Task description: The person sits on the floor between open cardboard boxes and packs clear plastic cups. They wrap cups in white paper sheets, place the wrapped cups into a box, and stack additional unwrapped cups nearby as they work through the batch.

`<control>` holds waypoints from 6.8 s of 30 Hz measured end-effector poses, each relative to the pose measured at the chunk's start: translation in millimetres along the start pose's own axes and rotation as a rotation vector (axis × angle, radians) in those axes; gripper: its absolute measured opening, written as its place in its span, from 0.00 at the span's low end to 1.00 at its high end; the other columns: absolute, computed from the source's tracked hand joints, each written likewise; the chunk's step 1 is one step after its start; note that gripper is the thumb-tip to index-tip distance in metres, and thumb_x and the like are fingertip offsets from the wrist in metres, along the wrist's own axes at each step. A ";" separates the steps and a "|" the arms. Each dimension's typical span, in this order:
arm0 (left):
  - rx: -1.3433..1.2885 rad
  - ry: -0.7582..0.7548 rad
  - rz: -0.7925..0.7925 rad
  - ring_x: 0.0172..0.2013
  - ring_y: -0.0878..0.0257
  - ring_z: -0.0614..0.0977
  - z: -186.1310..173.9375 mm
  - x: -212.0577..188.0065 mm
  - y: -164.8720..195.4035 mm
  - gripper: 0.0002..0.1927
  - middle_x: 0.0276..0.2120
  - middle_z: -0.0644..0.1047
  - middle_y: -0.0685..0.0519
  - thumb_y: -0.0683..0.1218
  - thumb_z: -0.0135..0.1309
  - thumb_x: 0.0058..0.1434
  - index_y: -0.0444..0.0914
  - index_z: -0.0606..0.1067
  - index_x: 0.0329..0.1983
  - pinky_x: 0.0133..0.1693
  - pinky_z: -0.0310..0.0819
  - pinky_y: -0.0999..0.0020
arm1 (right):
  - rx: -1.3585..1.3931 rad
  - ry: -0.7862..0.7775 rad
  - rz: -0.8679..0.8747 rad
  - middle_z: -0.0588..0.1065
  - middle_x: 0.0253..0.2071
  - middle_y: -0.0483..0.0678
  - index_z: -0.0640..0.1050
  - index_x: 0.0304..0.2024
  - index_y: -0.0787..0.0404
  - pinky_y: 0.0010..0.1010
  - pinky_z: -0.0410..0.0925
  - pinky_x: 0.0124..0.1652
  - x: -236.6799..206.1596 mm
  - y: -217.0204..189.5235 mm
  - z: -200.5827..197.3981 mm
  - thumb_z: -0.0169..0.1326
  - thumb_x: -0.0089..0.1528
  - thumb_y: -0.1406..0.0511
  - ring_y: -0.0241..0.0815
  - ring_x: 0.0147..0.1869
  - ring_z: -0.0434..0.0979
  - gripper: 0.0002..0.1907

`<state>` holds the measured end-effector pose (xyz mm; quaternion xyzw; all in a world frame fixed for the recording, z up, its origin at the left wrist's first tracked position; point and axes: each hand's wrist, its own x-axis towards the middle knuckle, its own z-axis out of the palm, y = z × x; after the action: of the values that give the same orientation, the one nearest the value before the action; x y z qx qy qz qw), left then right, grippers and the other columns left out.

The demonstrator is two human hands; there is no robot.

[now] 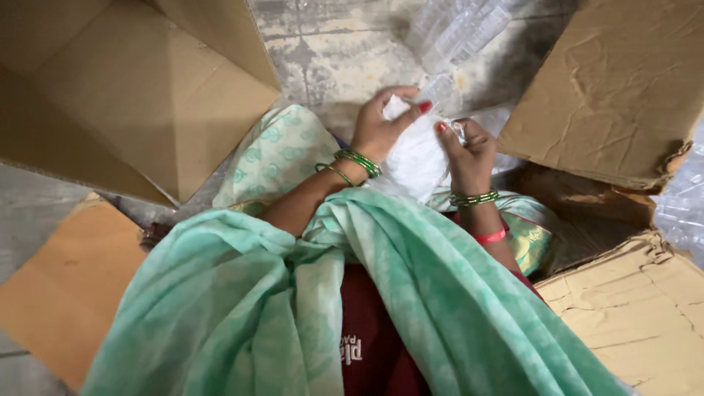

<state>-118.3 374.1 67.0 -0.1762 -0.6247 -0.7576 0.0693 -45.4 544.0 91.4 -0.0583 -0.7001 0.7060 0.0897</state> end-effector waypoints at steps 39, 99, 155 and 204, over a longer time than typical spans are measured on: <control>0.685 -1.016 -0.242 0.42 0.61 0.82 -19.8 170.3 39.5 0.15 0.40 0.82 0.53 0.56 0.67 0.56 0.44 0.82 0.40 0.44 0.75 0.62 | 1.004 -0.090 0.224 0.77 0.40 0.42 0.75 0.43 0.58 0.32 0.74 0.51 40.6 70.9 -49.3 0.61 0.62 0.71 0.37 0.47 0.79 0.08; 0.733 -0.769 0.018 0.39 0.47 0.84 -80.6 66.7 -132.9 0.38 0.40 0.82 0.42 0.62 0.73 0.43 0.38 0.77 0.54 0.43 0.77 0.57 | -0.492 -0.037 0.140 0.72 0.60 0.52 0.69 0.65 0.59 0.39 0.66 0.63 106.0 171.9 -57.0 0.69 0.53 0.60 0.48 0.64 0.72 0.39; 0.273 0.432 -0.656 0.37 0.62 0.79 -266.8 57.7 17.9 0.27 0.38 0.79 0.52 0.59 0.69 0.56 0.37 0.79 0.50 0.38 0.76 0.67 | -0.399 -0.773 -0.138 0.78 0.46 0.49 0.74 0.58 0.67 0.33 0.72 0.50 112.7 34.3 124.0 0.74 0.52 0.65 0.37 0.49 0.77 0.35; -0.085 0.423 -0.589 0.28 0.69 0.77 -100.5 31.0 -176.3 0.15 0.30 0.81 0.54 0.51 0.61 0.65 0.33 0.80 0.39 0.31 0.70 0.72 | -0.486 0.651 0.140 0.74 0.51 0.52 0.69 0.56 0.65 0.36 0.70 0.54 214.1 143.1 52.6 0.80 0.46 0.63 0.45 0.51 0.75 0.42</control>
<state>-222.6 317.2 -100.4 0.1688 -0.5884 -0.7901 -0.0316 -272.0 536.7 -41.6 -0.3455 -0.7759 0.4692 0.2419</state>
